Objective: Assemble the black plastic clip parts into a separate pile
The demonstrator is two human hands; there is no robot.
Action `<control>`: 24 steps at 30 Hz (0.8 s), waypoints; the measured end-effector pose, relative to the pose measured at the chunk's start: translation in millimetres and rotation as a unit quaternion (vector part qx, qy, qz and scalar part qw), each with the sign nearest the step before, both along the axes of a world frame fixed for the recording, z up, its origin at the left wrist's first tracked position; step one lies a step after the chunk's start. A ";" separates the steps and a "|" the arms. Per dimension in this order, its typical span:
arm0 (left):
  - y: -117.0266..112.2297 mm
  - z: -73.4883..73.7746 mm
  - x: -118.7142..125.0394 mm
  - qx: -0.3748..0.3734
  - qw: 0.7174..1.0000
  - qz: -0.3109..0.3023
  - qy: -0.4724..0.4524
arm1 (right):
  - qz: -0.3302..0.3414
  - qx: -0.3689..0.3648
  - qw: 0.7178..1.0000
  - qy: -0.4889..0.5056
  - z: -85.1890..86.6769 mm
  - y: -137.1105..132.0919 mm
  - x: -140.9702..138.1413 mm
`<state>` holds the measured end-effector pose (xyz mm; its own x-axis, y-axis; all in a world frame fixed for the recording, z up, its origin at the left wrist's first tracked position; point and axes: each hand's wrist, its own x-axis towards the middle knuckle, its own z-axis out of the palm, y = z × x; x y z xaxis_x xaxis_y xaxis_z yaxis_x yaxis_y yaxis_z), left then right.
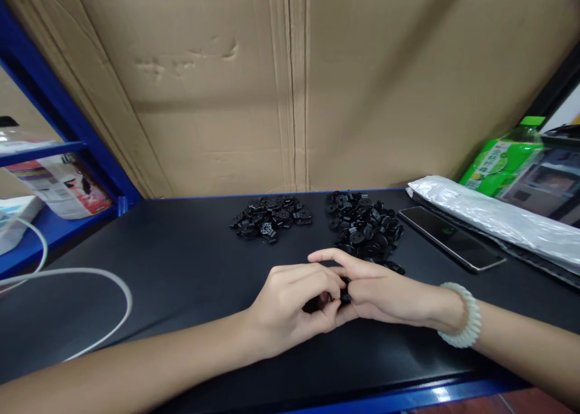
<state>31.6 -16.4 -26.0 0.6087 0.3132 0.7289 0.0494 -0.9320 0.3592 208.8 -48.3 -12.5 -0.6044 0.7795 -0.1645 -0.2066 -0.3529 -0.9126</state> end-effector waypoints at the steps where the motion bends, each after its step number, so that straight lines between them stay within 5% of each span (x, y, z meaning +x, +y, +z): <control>1: 0.6 2.4 -1.1 -0.003 1.000 -0.007 -0.005 | 0.009 0.000 1.000 0.009 2.2 1.5 2.0; 5: 6.1 11.3 -9.0 0.057 0.998 -0.032 0.011 | 0.040 0.052 0.998 0.000 16.6 7.1 14.9; 9: 9.8 11.3 -15.5 0.170 0.979 -0.015 0.110 | 0.065 0.251 0.946 -0.194 30.2 9.0 31.2; 12: 8.4 7.8 -16.2 0.182 0.972 0.000 0.151 | 0.000 0.410 0.851 -0.327 36.1 12.1 44.0; 16: 6.0 4.4 -16.8 0.162 0.970 0.035 0.175 | -0.174 0.572 0.653 -0.464 36.5 25.0 62.9; 18: 5.3 3.9 -18.0 0.130 0.967 0.083 0.201 | -0.206 0.602 0.593 -0.494 34.1 31.4 69.4; 24: 3.6 4.3 -20.6 0.010 0.913 0.254 0.319 | -0.237 0.594 0.607 -0.471 25.8 28.3 58.7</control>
<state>11.1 -12.8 -21.8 0.6911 0.6637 0.2863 0.6704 -0.7366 0.0894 267.5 -20.0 13.3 -0.3392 0.7355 0.5865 0.7832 0.5661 -0.2570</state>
